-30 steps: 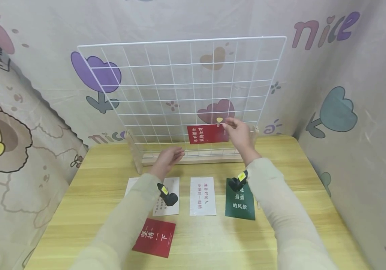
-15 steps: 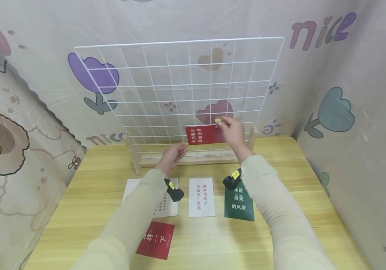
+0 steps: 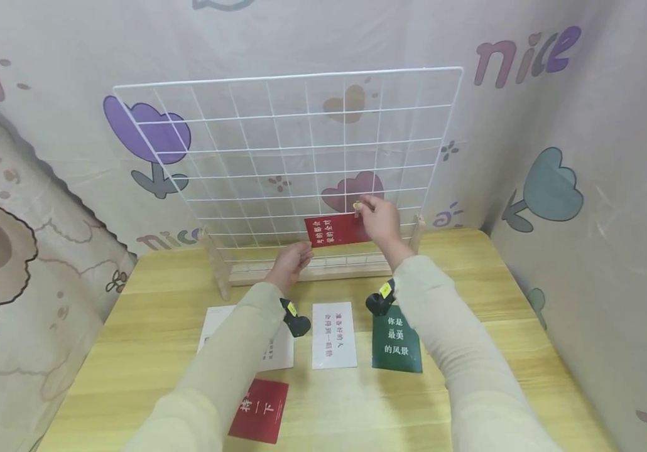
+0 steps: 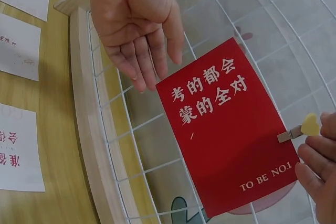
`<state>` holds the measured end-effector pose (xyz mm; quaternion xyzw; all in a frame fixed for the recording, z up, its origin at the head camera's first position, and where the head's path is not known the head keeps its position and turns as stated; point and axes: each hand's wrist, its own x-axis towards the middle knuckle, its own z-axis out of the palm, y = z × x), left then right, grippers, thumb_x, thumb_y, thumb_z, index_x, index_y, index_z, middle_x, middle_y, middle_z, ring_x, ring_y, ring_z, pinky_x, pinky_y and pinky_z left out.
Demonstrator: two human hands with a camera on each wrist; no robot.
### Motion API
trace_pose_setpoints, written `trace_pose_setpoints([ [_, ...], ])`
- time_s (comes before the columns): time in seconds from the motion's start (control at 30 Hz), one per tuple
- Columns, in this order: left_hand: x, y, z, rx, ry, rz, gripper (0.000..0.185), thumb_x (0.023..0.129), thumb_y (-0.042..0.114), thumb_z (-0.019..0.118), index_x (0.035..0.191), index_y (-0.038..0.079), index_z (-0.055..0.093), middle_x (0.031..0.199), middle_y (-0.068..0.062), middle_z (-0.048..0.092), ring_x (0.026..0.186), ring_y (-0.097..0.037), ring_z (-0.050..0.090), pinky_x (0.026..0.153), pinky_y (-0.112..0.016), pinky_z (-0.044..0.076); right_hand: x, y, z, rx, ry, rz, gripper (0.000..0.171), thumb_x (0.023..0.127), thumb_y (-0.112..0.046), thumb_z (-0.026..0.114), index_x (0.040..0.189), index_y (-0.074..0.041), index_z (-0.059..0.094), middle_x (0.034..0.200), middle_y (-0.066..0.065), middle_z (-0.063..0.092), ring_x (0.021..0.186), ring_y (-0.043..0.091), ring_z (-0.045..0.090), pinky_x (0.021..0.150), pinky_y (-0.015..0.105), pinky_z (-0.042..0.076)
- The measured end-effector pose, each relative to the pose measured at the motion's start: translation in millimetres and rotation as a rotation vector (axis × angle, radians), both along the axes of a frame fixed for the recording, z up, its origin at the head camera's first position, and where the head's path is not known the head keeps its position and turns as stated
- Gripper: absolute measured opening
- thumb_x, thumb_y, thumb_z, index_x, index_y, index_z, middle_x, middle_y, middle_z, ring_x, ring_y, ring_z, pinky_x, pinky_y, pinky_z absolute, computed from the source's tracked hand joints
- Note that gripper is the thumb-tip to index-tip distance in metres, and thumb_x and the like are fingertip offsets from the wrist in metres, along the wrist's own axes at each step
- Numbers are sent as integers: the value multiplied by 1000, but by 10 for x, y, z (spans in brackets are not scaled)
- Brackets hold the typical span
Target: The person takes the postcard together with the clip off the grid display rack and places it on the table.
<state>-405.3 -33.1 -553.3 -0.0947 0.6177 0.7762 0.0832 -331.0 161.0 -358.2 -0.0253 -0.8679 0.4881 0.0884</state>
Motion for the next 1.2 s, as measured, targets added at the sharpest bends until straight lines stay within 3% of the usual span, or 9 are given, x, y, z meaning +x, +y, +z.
trace_pose_setpoints([
  [0.1,-5,19,-6,-14,-20,-26,45,80,24,61,117,1,49,113,-10,52,99,-21,51,83,-29,43,0,-9,12,10,-24,5,30,89,-18,48,117,-9,54,100,11,59,66,25,52,48,19,40],
  [0.13,4,18,-13,-13,11,-33,46,79,25,62,116,1,49,110,-10,53,96,-20,53,80,-27,45,1,-8,15,20,-31,8,30,89,-20,49,117,-9,54,100,10,59,62,22,50,46,19,38],
  [0.23,331,61,450,-68,-9,-34,45,82,21,58,120,0,46,115,-12,51,103,-22,50,87,-28,40,-3,-11,29,38,-26,23,30,88,-22,50,115,-10,56,99,9,59,54,15,43,43,20,34],
  [0.37,753,88,1027,-138,-71,-28,39,85,14,52,121,-1,44,118,-15,49,109,-25,45,93,-30,34,-16,-30,35,79,-14,36,29,88,-21,50,113,-8,57,94,10,60,51,12,43,44,21,37],
  [0.73,751,99,915,-46,-36,39,24,82,4,56,104,-7,53,100,-14,55,100,-28,51,85,-28,42,-65,-48,-28,88,25,-40,23,86,-19,53,104,-8,62,86,9,63,52,12,46,46,21,39],
  [0.9,766,100,917,-22,-37,80,22,81,4,57,101,-6,56,100,-13,56,96,-26,53,87,-31,41,-69,-43,-44,51,37,-47,20,86,-18,54,99,-6,63,82,10,63,51,14,48,44,19,40],
  [1.07,766,98,912,1,-18,109,22,81,3,58,100,-7,56,100,-14,56,93,-25,55,86,-31,41,-75,-40,-59,15,47,-46,18,86,-16,53,96,-5,63,80,13,63,56,28,54,43,20,41],
  [1.2,773,91,916,13,-6,119,21,80,2,57,99,-7,56,98,-13,56,89,-22,56,82,-27,43,-89,-47,-83,34,78,-68,16,85,-16,55,92,-6,64,78,11,63,57,24,53,44,20,40],
])
